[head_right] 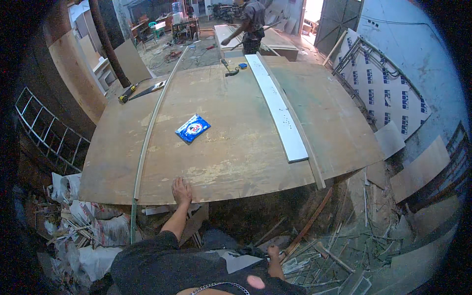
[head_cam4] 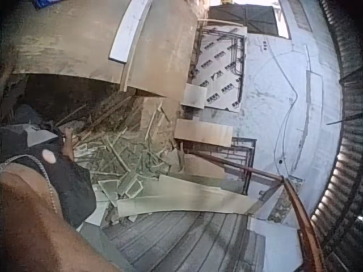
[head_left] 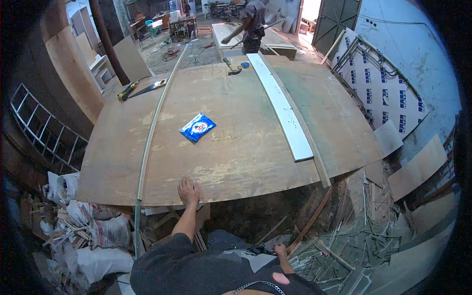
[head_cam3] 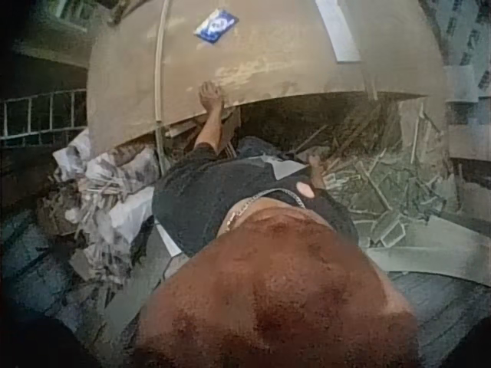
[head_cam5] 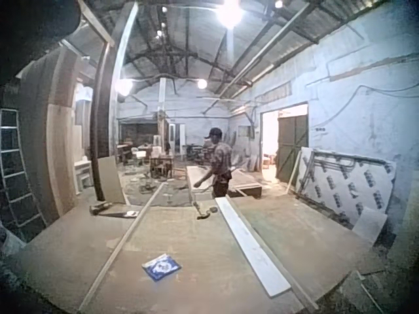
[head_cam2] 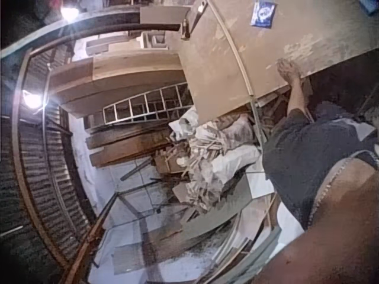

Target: The person assembles thin wooden strips into a rectangular frame on a large workbench. They align the strips, hold them in place, and use a hammer to secure the joints. Another person assists by handing over materials and working on a similar frame nearby.

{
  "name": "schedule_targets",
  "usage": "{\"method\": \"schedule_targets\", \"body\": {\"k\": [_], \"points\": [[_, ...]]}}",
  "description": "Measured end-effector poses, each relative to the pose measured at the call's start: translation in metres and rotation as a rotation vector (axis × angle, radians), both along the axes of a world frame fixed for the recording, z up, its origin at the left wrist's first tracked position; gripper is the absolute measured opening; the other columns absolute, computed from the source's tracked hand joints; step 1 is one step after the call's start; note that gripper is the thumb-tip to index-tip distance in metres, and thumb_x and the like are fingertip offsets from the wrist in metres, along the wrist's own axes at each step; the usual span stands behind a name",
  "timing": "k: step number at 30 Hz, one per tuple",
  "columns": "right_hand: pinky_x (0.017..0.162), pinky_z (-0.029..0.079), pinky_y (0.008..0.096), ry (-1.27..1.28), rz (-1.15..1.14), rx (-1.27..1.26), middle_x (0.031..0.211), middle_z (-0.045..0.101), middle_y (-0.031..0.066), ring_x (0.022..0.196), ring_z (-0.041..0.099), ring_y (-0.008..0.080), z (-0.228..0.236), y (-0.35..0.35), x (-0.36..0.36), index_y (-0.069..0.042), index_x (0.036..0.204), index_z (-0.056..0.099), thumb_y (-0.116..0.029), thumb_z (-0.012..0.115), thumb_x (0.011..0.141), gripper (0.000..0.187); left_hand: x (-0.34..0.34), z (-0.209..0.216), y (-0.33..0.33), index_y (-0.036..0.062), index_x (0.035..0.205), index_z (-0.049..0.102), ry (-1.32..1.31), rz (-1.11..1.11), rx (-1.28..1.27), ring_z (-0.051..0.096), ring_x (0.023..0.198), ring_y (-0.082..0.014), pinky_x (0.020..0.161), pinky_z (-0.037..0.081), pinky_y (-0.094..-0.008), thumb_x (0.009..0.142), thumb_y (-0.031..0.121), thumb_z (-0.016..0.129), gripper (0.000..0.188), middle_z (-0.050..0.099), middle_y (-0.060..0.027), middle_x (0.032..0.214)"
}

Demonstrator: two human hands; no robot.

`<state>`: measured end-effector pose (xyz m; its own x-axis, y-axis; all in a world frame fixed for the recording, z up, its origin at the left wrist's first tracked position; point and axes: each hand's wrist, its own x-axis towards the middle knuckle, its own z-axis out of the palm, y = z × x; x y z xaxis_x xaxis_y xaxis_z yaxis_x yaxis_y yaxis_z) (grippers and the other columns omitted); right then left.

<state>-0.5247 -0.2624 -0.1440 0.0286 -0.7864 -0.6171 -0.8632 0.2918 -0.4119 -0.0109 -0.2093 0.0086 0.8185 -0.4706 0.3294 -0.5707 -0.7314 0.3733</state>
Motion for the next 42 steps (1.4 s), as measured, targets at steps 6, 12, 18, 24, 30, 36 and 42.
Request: {"method": "schedule_targets", "body": {"k": [6, 12, 18, 24, 30, 36, 42], "points": [[0.069, 0.05, 0.0426, -0.146, -0.095, 0.01, 0.084, 0.065, 0.0215, 0.077, 0.064, 0.0336, -0.036, 0.004, -0.019, 0.001, 0.088, 0.067, -0.023, 0.059, 0.077, 0.027, -0.004, -0.003, -0.007, 0.0027, 0.126, 0.049, 0.024, -0.006, 0.014, 0.037, 0.127, -0.0293, 0.109, 0.025, -0.042, 0.084, 0.03, 0.053, 0.05, 0.046, -0.0144, 0.133], [0.073, 0.05, 0.0435, -0.218, -0.133, 0.075, 0.086, 0.067, 0.0217, 0.082, 0.065, 0.0352, 0.065, 0.005, 0.029, 0.003, 0.09, 0.067, -0.023, 0.056, 0.076, 0.031, 0.011, -0.004, 0.014, 0.0027, 0.127, 0.048, 0.024, 0.051, 0.076, 0.034, 0.13, -0.0294, 0.11, 0.023, -0.0414, 0.086, 0.032, 0.05, 0.05, 0.044, -0.0141, 0.135], [0.076, 0.048, 0.0435, -0.097, -0.075, 0.024, 0.086, 0.066, 0.0241, 0.086, 0.064, 0.0368, -0.028, -0.003, -0.013, 0.003, 0.091, 0.067, -0.022, 0.058, 0.073, 0.032, -0.001, -0.001, -0.003, 0.0025, 0.128, 0.047, 0.056, 0.016, 0.043, 0.034, 0.13, -0.0298, 0.11, 0.021, -0.0413, 0.086, 0.031, 0.051, 0.051, 0.043, -0.0149, 0.136], [0.078, 0.048, 0.0426, -0.01, -0.004, -0.06, 0.087, 0.066, 0.0247, 0.09, 0.064, 0.0359, -0.034, -0.004, -0.009, 0.005, 0.092, 0.066, -0.025, 0.058, 0.072, 0.037, 0.001, 0.001, 0.001, 0.0022, 0.126, 0.048, 0.041, 0.007, 0.034, 0.034, 0.129, -0.0305, 0.11, 0.022, -0.042, 0.085, 0.03, 0.051, 0.049, 0.043, -0.0161, 0.135], [0.079, 0.048, 0.0428, -0.069, -0.027, -0.013, 0.091, 0.065, 0.0261, 0.091, 0.063, 0.037, -0.03, -0.004, -0.006, 0.003, 0.093, 0.066, -0.024, 0.057, 0.073, 0.035, 0.003, -0.001, 0.005, 0.0018, 0.125, 0.048, 0.0, -0.001, 0.019, 0.036, 0.127, -0.0313, 0.109, 0.025, -0.0426, 0.087, 0.03, 0.051, 0.048, 0.045, -0.0161, 0.134], [0.064, 0.046, 0.0425, -0.032, 0.001, -0.019, 0.077, 0.063, 0.022, 0.07, 0.061, 0.0309, -0.053, -0.008, -0.012, 0.006, 0.091, 0.063, -0.024, 0.052, 0.082, 0.033, 0.001, 0.002, 0.001, 0.0016, 0.127, 0.047, 0.011, 0.002, 0.052, 0.036, 0.128, -0.031, 0.109, 0.024, -0.0423, 0.088, 0.032, 0.049, 0.05, 0.044, -0.0152, 0.135], [0.055, 0.042, 0.0418, -0.043, 0.074, -0.06, 0.071, 0.06, 0.0197, 0.06, 0.054, 0.0249, -0.081, -0.009, -0.019, 0.007, 0.087, 0.06, -0.024, 0.049, 0.086, 0.033, 0.003, 0.001, 0.004, 0.0011, 0.128, 0.046, 0.014, 0.017, 0.084, 0.035, 0.128, -0.0302, 0.11, 0.023, -0.0419, 0.087, 0.031, 0.048, 0.051, 0.043, -0.0152, 0.136]]}}
